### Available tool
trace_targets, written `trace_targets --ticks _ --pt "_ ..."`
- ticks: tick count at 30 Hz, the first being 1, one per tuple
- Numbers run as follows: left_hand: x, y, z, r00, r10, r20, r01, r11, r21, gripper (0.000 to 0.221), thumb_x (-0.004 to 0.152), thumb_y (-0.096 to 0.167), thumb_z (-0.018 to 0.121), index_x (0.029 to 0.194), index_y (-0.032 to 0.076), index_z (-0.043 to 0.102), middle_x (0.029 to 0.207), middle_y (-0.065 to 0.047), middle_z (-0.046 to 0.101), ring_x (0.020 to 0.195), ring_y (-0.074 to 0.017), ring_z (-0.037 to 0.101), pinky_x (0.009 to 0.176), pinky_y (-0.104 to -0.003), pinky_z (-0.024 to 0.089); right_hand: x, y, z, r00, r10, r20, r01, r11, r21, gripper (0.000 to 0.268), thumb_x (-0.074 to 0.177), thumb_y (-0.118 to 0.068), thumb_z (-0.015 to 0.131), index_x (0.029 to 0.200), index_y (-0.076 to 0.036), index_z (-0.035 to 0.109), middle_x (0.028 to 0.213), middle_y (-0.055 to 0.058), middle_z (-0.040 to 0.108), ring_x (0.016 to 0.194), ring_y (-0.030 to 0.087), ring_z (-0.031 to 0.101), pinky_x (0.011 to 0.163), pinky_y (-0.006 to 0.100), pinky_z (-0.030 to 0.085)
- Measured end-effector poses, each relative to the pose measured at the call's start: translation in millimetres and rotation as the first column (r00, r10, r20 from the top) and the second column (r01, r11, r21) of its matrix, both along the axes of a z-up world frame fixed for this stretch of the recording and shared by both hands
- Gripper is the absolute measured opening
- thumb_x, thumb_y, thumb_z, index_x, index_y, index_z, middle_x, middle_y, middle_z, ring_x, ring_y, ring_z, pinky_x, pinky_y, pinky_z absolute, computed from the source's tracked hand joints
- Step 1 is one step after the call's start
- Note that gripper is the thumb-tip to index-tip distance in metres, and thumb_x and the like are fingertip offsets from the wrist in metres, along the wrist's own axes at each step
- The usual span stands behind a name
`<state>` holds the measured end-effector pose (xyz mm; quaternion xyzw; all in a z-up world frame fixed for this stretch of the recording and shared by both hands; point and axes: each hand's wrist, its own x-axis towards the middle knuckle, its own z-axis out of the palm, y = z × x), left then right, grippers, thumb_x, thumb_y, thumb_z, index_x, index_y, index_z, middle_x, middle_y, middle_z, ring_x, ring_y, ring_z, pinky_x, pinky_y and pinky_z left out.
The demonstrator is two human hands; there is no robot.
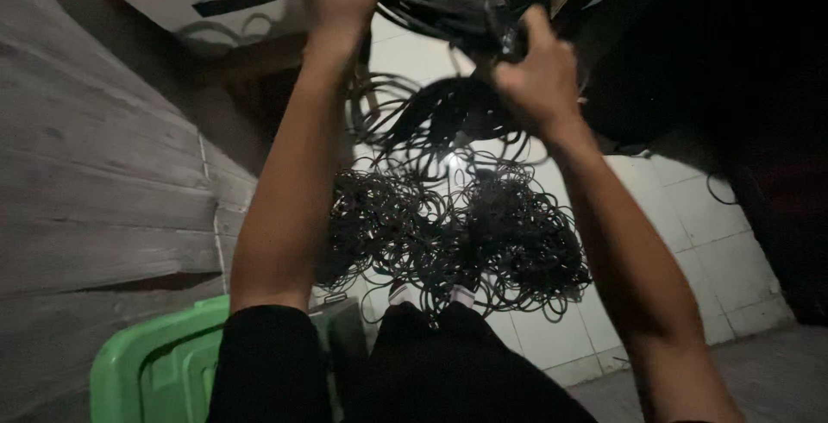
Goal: The person sorts and organizes a large tangled pile of audio cables on the floor, gathering separate lines, coiling a cable into a neat loop, and then placing the gathered cables into a white plastic bin.
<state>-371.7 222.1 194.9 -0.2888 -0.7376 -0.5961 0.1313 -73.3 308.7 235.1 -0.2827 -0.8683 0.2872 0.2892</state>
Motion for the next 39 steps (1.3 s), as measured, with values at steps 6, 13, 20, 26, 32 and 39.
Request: trace_targets --ticks 6,13,20,26,32,39 --pt "97 -76 23 0.776 -0.482 -0.407 0.146 0.765 -0.628 0.098 0.076 0.072 0.090 0.152 0.043 0.035 0.163 -0.029 0.019 0.151 -0.0517 0.022 0.123 -0.052 0.035 -24 -3 32 0.951 0.064 0.301 -0.080 0.996 0.041 0.059 0.082 -0.046 0.079 0.122 -0.005 0.061 0.086 0.017 0.074 0.074 0.034 0.075 0.073 0.045 0.060" --pt "127 -69 55 0.674 -0.726 -0.134 0.370 0.489 -0.790 0.147 0.047 0.040 0.102 0.159 0.038 0.007 0.152 -0.017 0.045 0.141 -0.0381 0.042 0.112 -0.076 0.021 -39 -29 24 0.842 0.089 0.532 -0.225 0.955 0.196 0.061 0.079 -0.047 0.081 0.117 -0.003 0.065 0.092 0.021 0.075 0.080 0.038 0.075 0.081 0.047 0.060" --pt "155 -87 -20 0.845 -0.468 -0.261 0.262 0.786 -0.560 0.114 0.076 0.001 0.077 0.171 0.023 0.018 0.120 -0.012 0.068 0.111 -0.0359 0.069 0.100 -0.051 0.056 -40 -49 29 0.838 0.096 0.538 -0.239 0.950 0.202 0.055 0.080 -0.030 0.080 0.123 -0.005 0.058 0.085 0.018 0.074 0.078 0.038 0.074 0.075 0.050 0.058" --pt "134 -90 -22 0.862 -0.494 -0.109 0.441 0.839 -0.319 0.098 0.063 0.014 0.088 0.148 0.014 0.038 0.105 -0.019 0.072 0.094 -0.0341 0.073 0.088 -0.042 0.063 -35 -38 54 0.791 0.360 0.495 -0.281 0.932 -0.230 0.055 0.092 -0.020 0.070 0.140 -0.010 0.045 0.111 0.019 0.067 0.080 0.029 0.073 0.067 0.041 0.063" --pt "117 -89 12 0.854 -0.491 0.174 0.502 0.865 -0.021 0.066 0.084 0.023 0.082 0.141 0.018 0.049 0.108 -0.010 0.078 0.095 -0.0186 0.083 0.087 -0.035 0.065 -10 -22 62 0.887 0.450 -0.106 -0.312 0.752 0.581 0.008 0.119 -0.008 0.059 0.120 -0.001 0.063 0.121 0.019 0.070 0.107 0.026 0.073 0.090 0.030 0.060" --pt "54 -98 31 0.886 -0.458 0.076 0.404 0.841 0.360 0.063 0.097 0.043 0.072 0.140 0.004 0.048 0.111 -0.015 0.066 0.095 -0.0216 0.071 0.083 -0.038 0.068 14 -5 6 0.796 0.429 -0.428 -0.303 0.893 0.332 0.059 0.106 -0.033 0.061 0.153 -0.005 0.038 0.146 0.020 0.045 0.142 0.029 0.047 0.117 0.048 0.046"
